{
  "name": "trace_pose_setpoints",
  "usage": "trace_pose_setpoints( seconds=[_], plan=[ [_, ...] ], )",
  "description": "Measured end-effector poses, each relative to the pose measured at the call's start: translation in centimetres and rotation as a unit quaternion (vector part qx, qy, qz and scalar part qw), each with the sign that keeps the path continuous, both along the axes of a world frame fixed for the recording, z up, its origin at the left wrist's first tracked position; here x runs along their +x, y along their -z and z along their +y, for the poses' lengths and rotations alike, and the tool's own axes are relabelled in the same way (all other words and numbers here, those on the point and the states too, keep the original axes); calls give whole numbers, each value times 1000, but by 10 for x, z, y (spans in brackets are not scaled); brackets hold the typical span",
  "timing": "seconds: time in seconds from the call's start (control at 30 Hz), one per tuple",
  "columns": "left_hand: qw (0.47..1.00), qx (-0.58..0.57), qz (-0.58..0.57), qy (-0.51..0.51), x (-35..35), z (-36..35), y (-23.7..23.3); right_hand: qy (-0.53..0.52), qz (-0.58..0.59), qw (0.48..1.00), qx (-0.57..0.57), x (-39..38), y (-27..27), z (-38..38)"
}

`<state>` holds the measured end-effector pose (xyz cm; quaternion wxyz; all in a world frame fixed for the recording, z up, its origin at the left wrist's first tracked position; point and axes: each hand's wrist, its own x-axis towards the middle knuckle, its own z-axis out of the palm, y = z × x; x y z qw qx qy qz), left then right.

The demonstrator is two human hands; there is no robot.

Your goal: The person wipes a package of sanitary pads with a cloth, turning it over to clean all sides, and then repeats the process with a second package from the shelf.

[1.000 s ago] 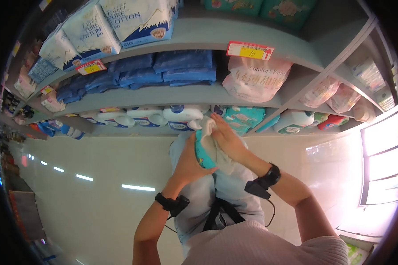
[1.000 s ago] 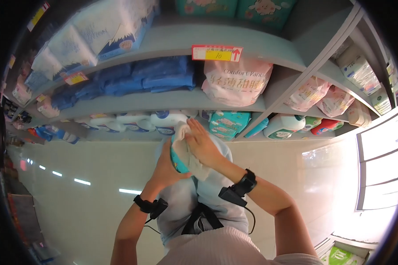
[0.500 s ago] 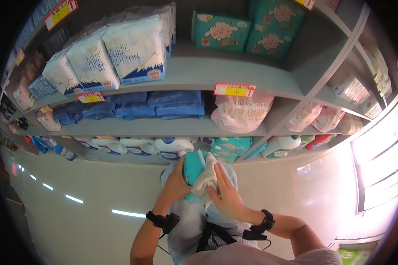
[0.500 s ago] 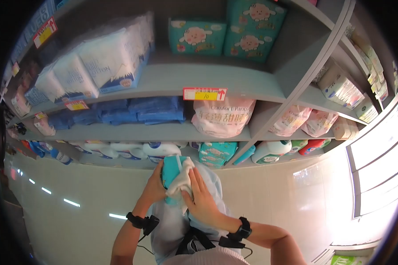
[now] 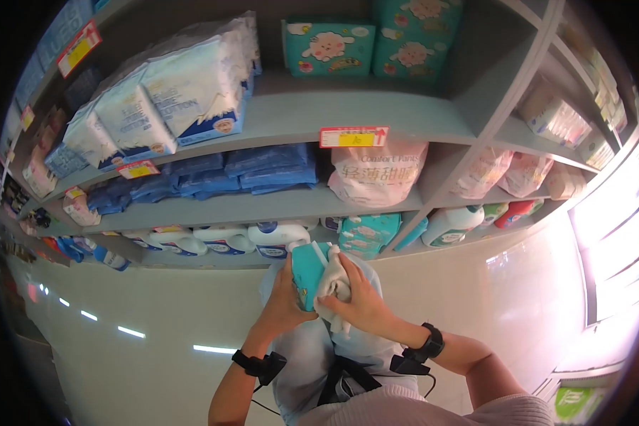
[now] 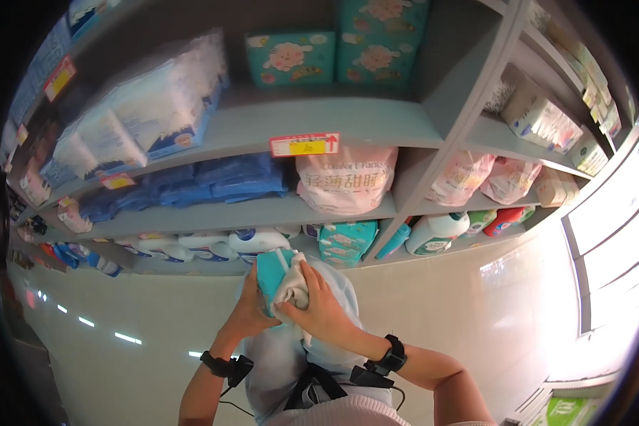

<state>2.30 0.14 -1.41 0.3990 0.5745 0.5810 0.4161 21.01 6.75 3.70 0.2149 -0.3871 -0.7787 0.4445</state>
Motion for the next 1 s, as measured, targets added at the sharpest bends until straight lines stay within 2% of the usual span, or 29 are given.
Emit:
trace_pose_setpoints(
  seconds=[0.07, 0.1, 0.17, 0.2, 0.27, 0.33, 0.4, 0.53, 0.6, 0.67, 0.7, 0.77, 0.87, 0.9, 0.93, 0.97, 1.0],
  plan=[
    [992, -19, 121, -39, 7, -2, -11, -12, 3, 989, -148, 7, -18, 7],
    [992, -17, 122, -24, 10, -2, -14, 4, 6, 989, -148, 12, -20, 12],
    [932, 107, 346, 1, 15, -6, -20, -17, 1, 964, -265, 24, -21, 16],
    [932, 111, 345, 12, 20, -5, -27, -6, 5, 964, -265, 29, -17, 15],
    [887, 160, 428, 58, 31, -2, -41, -6, 7, 987, -162, 39, -3, 8],
    [877, 184, 435, 81, 39, 5, -48, 13, 10, 991, -133, 50, 4, 7],
    [867, 205, 443, 101, 49, 12, -55, 33, 164, 964, -206, 63, 8, 7],
    [861, 207, 438, 155, 70, 28, -70, 71, 206, 951, -218, 89, 23, 10],
    [864, 211, 427, 163, 74, 35, -77, 127, 195, 958, -170, 107, 28, 16],
    [882, 251, 386, 97, 69, 40, -82, 161, 209, 955, -133, 139, 19, 27],
    [881, 254, 387, 99, 64, 41, -82, 192, 219, 952, -97, 160, 14, 31],
    [882, 243, 397, 68, 51, 39, -79, 291, 298, 891, -181, 206, 7, 32],
    [876, 239, 414, 62, 39, 36, -71, 383, 368, 847, -36, 275, -8, 48],
    [876, 243, 413, 62, 38, 35, -68, 427, 331, 839, 58, 291, -21, 60],
    [880, 228, 412, 63, 37, 34, -67, 444, 348, 821, 89, 287, -59, 68],
    [884, 212, 411, 63, 36, 32, -65, 449, 299, 811, 227, 296, -70, 91],
    [884, 217, 410, 61, 37, 32, -62, 438, 289, 797, 298, 284, -101, 107]
  ],
)
